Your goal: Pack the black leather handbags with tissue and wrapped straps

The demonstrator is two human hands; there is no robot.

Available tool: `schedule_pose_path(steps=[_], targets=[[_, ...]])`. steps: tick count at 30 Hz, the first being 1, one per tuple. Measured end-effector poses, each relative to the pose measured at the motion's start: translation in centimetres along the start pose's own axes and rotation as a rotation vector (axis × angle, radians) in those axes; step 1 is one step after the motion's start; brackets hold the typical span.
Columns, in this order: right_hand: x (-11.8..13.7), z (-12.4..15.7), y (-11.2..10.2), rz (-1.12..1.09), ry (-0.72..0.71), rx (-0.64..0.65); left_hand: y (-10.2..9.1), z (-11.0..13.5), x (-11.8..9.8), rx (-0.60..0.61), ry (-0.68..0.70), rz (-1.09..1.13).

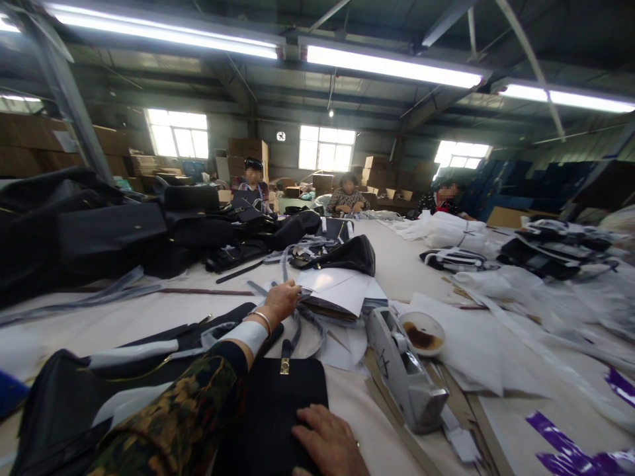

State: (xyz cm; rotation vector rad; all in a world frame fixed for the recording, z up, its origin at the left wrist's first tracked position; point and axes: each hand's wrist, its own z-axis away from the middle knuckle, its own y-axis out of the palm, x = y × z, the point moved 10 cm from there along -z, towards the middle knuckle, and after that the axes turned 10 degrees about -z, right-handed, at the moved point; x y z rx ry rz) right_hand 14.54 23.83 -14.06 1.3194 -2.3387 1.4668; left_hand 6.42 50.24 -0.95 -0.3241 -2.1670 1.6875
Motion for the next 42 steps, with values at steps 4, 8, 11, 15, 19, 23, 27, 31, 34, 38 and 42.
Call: schedule_pose_path(steps=[4, 8, 11, 15, 19, 23, 27, 31, 34, 38, 42], targets=[[-0.2, 0.1, 0.1, -0.011, 0.013, -0.029, 0.3, 0.0, -0.3, 0.008, 0.028, -0.034], [0.6, -0.1, -1.0, -0.030, 0.016, -0.045, 0.5, -0.5, -0.6, 0.020, 0.045, -0.063], [1.1, -0.5, -1.9, -0.039, 0.037, -0.024, 0.4, -0.7, -0.8, 0.023, 0.052, -0.078], [1.5, -0.7, -2.4, -0.034, 0.049, 0.023, 0.3, -0.7, -0.8, 0.028, 0.051, -0.092], [1.5, -0.7, -2.4, -0.036, 0.041, -0.005, 0.2, -0.8, -0.9, 0.031, 0.039, -0.105], [0.8, -0.5, -1.7, -0.039, 0.058, -0.010, -0.1, -0.9, -1.1, 0.015, 0.025, -0.121], [0.5, -0.2, -1.5, -0.059, -0.021, -0.129, -1.4, -1.1, -1.1, -0.026, 0.032, -0.148], [-0.1, 0.3, -1.0, -0.056, -0.063, -0.223, -4.3, -1.3, -1.2, -0.096, 0.070, -0.184], [-0.5, 0.3, -0.5, -0.048, -0.046, -0.212, -7.3, -0.9, -1.9, -0.153, 0.148, -0.209], [-0.3, -0.1, -0.7, -0.052, -0.058, -0.184, -11.4, 0.8, -2.5, -0.213, 0.224, -0.239], [0.4, -0.7, -1.1, -0.046, -0.023, -0.077, -14.8, 4.0, -1.8, -0.260, 0.184, -0.270]])
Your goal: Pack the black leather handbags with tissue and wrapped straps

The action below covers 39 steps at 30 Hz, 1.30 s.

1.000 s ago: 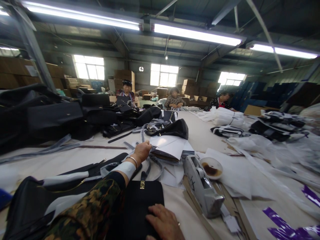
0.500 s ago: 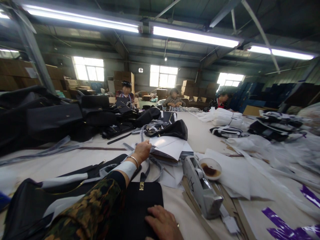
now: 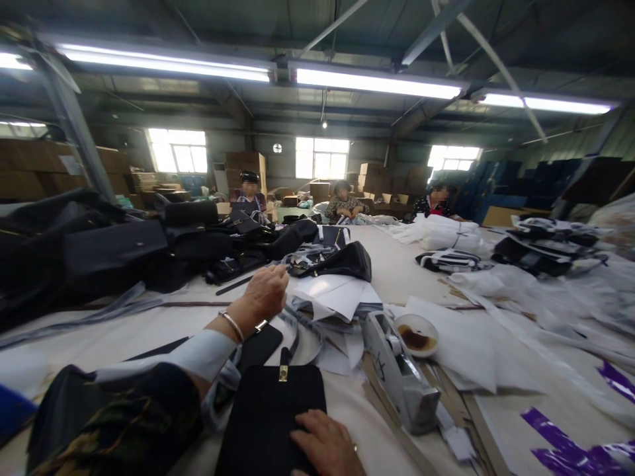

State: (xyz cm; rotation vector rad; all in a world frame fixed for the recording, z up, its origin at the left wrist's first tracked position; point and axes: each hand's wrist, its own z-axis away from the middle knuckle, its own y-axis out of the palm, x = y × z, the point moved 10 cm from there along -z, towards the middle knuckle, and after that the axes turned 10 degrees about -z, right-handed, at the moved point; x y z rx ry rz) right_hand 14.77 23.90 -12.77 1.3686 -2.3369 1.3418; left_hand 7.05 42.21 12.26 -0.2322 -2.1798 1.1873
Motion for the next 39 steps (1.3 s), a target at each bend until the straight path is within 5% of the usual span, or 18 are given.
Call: schedule_pose_path(steps=[3, 7, 12, 14, 16, 19, 30, 35, 39], targets=[[1.0, -0.3, -1.2, -0.037, 0.052, 0.039, -2.4, 3.3, -0.7, 0.009, -0.034, -0.020], [1.7, -0.7, -4.7, -0.154, 0.170, -0.024, -4.5, 9.6, -4.7, 0.096, 0.000, 0.047], [1.7, 0.0, -11.9, -0.088, 0.366, -0.352, -6.1, 17.1, -11.1, 0.237, 0.160, 0.258], [3.1, 0.2, -14.0, 0.011, 0.339, -0.411, -6.8, 19.0, -12.7, 0.281, 0.199, 0.324], [5.1, -0.2, -14.6, 0.100, 0.247, -0.335, -7.7, 20.3, -13.6, 0.306, 0.216, 0.366], [8.4, -0.5, -14.6, 0.181, 0.078, -0.171, -9.0, 21.8, -13.8, 0.303, 0.196, 0.401], [16.6, 3.1, -16.5, 0.198, -0.231, 0.028, -9.5, 30.1, -12.9, 0.145, 0.164, 0.570], [19.6, 3.3, -16.8, 0.133, -0.363, 0.098, -13.1, 31.6, -9.8, -0.013, -0.092, 0.533], [23.0, 2.5, -15.5, 0.124, -0.419, 0.112, -15.1, 31.8, -12.1, -0.066, 0.000, 0.507]])
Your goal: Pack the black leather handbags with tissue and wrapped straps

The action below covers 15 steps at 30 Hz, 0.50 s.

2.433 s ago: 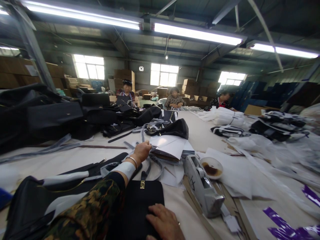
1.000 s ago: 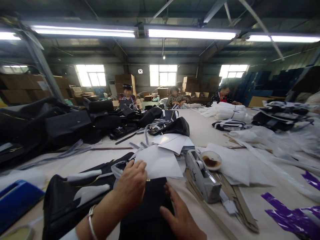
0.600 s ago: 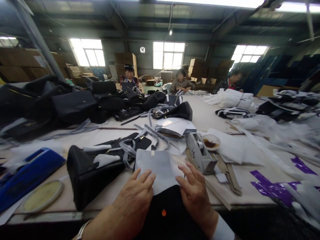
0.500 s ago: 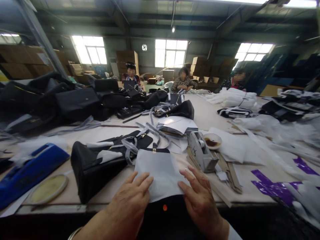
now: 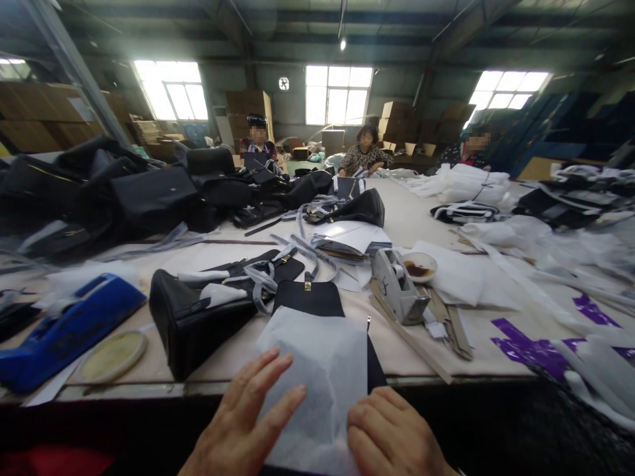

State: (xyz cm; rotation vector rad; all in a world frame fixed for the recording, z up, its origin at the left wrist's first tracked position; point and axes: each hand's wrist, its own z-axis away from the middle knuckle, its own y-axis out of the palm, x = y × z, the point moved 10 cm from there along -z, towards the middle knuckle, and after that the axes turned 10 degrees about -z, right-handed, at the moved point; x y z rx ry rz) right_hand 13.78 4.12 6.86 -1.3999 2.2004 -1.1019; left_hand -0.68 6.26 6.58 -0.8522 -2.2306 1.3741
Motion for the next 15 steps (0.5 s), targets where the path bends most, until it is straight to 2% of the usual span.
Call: schedule_pose_path(steps=[3, 6, 8, 10, 12, 15], targets=[[1.5, -1.4, 0.0, -0.042, -0.014, -0.060, 0.5, 0.0, -2.3, -0.084, 0.157, -0.057], [0.7, -2.1, 0.2, -0.154, 0.038, -0.021, -0.5, -0.2, -1.5, -0.195, 0.132, -0.020], [-1.7, -2.2, 0.9, -0.159, 0.151, 0.060, -1.5, -0.8, 0.3, -0.203, 0.053, 0.030], [-5.3, -2.1, 1.6, -0.136, 0.283, 0.092, -2.7, -1.7, 2.0, -0.190, 0.002, 0.081], [-8.9, -2.3, 2.0, -0.144, 0.353, 0.059, -3.7, -2.9, 3.7, -0.195, -0.032, 0.140], [-13.2, -3.5, 1.9, -0.142, 0.377, -0.006, -4.3, -5.3, 6.7, -0.198, -0.084, 0.164]])
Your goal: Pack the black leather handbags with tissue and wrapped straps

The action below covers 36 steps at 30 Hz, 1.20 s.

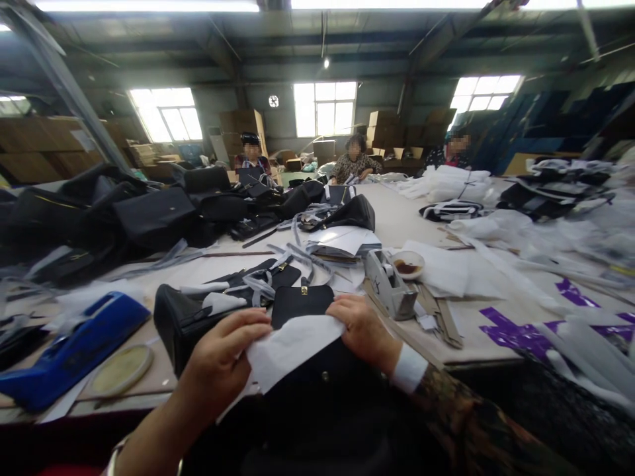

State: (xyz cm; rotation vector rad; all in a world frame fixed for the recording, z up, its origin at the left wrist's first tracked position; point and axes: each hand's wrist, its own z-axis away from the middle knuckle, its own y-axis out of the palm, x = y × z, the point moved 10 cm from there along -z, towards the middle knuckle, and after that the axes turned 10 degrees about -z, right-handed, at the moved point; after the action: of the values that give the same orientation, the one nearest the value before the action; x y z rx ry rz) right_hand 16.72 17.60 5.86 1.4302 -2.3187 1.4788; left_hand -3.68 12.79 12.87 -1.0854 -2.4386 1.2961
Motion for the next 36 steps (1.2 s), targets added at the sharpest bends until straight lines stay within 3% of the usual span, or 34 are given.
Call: schedule_pose_path(steps=[4, 7, 9, 12, 17, 19, 21, 24, 28, 31, 34, 36], targets=[[-0.7, -2.2, -4.3, 0.098, -0.048, -0.196, -0.8, -3.2, 3.7, -0.068, -0.095, -0.028], [1.5, -1.6, -7.8, 0.173, -0.134, -0.313, -2.0, -4.1, 5.0, -0.171, -0.120, -0.028], [3.1, -0.2, -9.1, 0.220, -0.178, -0.335, -1.9, -3.7, 5.0, -0.189, -0.091, -0.017], [4.7, 3.0, -8.6, 0.257, -0.211, -0.264, 0.6, -1.2, 4.5, -0.085, -0.015, 0.016], [4.9, 9.2, -4.5, 0.175, -0.225, -0.061, 6.0, 5.5, 3.9, 0.161, 0.043, 0.099], [4.8, 10.5, -3.7, 0.087, -0.196, -0.032, 6.6, 7.3, 3.7, 0.220, 0.013, 0.126], [5.0, 10.6, -4.6, -0.044, -0.154, -0.080, 5.6, 7.7, 3.1, 0.237, -0.044, 0.176], [5.1, 9.2, -7.4, -0.269, -0.032, -0.208, 3.3, 6.1, 1.9, 0.267, -0.196, 0.386], [2.3, 6.7, -9.6, -0.525, 0.329, -0.330, 3.2, 4.5, 1.5, 0.384, -0.640, 0.759], [-2.2, 6.0, -7.1, -0.734, 0.627, -0.336, 5.0, 4.4, 3.2, 0.349, -0.853, 0.732], [-7.0, 6.2, -2.5, -0.944, 0.837, -0.320, 8.6, 5.1, 5.8, 0.335, -0.913, 0.652], [-9.7, 6.7, 0.3, -0.921, 0.938, -0.273, 10.9, 5.7, 7.5, 0.361, -0.888, 0.503]])
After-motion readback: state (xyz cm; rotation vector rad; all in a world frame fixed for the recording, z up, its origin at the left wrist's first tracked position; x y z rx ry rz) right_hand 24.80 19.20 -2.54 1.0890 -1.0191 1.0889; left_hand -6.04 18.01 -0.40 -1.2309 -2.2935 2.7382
